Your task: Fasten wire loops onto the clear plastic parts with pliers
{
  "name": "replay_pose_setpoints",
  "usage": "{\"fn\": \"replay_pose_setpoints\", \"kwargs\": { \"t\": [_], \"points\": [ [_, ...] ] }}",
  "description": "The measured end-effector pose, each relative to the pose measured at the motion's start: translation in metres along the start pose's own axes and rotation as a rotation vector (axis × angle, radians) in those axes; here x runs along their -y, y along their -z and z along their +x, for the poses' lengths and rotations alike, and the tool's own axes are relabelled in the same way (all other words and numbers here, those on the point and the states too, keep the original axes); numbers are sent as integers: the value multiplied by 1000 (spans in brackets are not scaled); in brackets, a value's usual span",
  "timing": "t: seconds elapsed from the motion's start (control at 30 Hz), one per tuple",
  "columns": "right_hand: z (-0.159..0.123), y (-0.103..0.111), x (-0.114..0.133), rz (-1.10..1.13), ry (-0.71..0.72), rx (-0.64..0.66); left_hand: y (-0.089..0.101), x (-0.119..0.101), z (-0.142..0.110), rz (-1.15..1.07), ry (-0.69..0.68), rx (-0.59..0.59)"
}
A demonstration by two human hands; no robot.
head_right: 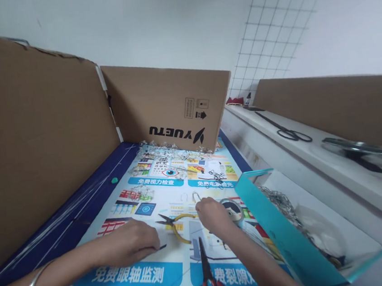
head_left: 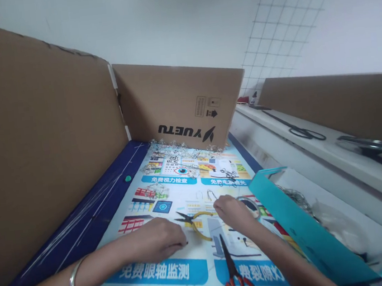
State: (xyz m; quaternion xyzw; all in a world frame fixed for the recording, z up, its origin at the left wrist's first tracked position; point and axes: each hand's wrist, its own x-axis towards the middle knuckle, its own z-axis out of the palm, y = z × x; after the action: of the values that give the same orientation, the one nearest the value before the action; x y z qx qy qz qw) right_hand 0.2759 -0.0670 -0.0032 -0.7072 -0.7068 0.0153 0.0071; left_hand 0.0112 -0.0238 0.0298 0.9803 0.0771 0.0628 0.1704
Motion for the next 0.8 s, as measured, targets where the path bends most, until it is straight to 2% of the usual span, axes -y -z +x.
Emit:
{"fn": "replay_pose_setpoints", "kwargs": {
  "t": [0.07,0.13,0.3,0.43,0.53,0.8],
  "points": [
    [11,-2,-10,15,-40,-23,-2,-2,13,47,61,-1],
    [21,-4,-16,25,-71,-38,-5,4,30,99,195,-52],
    [43,-7,-24,22,-111,-32,-14,38,86,159,483,-119],
    [58,-6,-28,-3,-113,34,-24,61,124,178,544,-113],
    [67,-7,-30,-33,-97,98,-34,70,140,192,577,-103],
    [89,-7,-28,-128,-63,253,-48,83,149,198,587,-68]
  ]
}}
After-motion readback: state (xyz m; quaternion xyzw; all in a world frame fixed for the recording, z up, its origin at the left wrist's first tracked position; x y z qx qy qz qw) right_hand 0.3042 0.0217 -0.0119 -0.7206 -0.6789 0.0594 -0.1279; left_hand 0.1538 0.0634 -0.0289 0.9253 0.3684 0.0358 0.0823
